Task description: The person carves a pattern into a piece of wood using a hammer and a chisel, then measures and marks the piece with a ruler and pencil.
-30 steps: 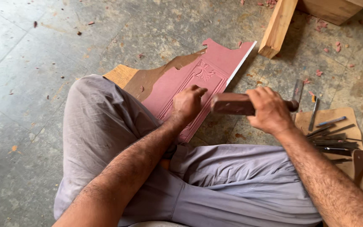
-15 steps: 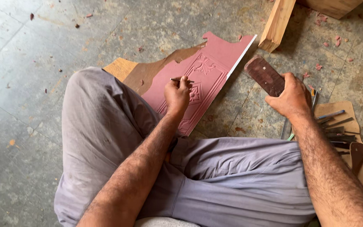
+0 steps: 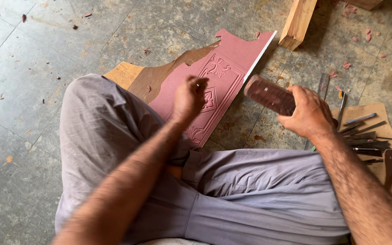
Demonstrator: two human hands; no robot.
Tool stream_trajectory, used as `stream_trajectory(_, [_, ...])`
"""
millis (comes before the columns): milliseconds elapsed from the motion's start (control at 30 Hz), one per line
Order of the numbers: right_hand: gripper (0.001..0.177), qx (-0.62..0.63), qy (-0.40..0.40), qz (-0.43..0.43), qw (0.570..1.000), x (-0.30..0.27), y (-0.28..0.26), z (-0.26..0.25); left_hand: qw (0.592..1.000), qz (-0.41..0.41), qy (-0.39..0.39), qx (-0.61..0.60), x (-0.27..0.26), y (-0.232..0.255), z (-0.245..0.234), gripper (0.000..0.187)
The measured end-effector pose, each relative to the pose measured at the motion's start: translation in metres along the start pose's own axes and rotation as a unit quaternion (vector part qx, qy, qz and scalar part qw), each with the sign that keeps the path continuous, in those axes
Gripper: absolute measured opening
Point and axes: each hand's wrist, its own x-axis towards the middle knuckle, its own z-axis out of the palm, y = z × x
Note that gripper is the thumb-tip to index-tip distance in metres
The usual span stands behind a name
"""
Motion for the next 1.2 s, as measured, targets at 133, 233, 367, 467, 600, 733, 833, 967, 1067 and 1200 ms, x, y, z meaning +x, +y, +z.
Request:
stream_trajectory(133, [0.068,-0.001,-0.006,-0.089,0.996,-0.01,-0.007,-0.001,0.967,0.156,-0.077,0.188,0.022,0.008,-0.056,0.018])
stream_trajectory(233, [0.061,0.001,-0.11,-0.053,0.993,0.0,-0.016,0.001,0.924,0.235,-0.136,0.27,0.016,0.011,-0.068,0.029])
stream_trajectory(367, [0.06,-0.02,-0.14,-0.117,0.983,0.012,-0.023,0.007,0.889,0.289,-0.185,0.304,-0.002,0.008,-0.038,0.03])
stream_trajectory(467, [0.061,-0.009,-0.125,-0.187,0.974,0.015,-0.024,0.011,0.843,0.35,-0.21,0.349,-0.006,-0.001,-0.014,0.044])
stream_trajectory(600, [0.068,0.031,-0.111,-0.235,0.965,0.015,-0.025,0.012,0.829,0.339,-0.233,0.379,-0.008,-0.01,-0.003,0.044])
stream_trajectory(733, [0.071,0.059,-0.099,-0.249,0.962,0.021,-0.025,0.011,0.841,0.321,-0.235,0.366,-0.009,-0.009,0.001,0.042])
stream_trajectory(833, [0.071,0.068,-0.094,-0.255,0.96,0.024,-0.025,0.009,0.847,0.33,-0.214,0.359,-0.008,-0.008,0.007,0.043])
stream_trajectory(967, [0.07,0.077,-0.086,-0.267,0.957,0.028,-0.025,0.008,0.856,0.302,-0.224,0.354,-0.008,-0.006,0.011,0.04])
stream_trajectory(1067, [0.071,0.072,-0.064,-0.283,0.954,0.029,-0.023,0.005,0.855,0.31,-0.216,0.355,-0.007,-0.003,0.011,0.043])
stream_trajectory(1200, [0.071,0.079,-0.029,-0.3,0.95,0.031,-0.021,0.004,0.852,0.308,-0.217,0.363,-0.005,0.001,0.014,0.039])
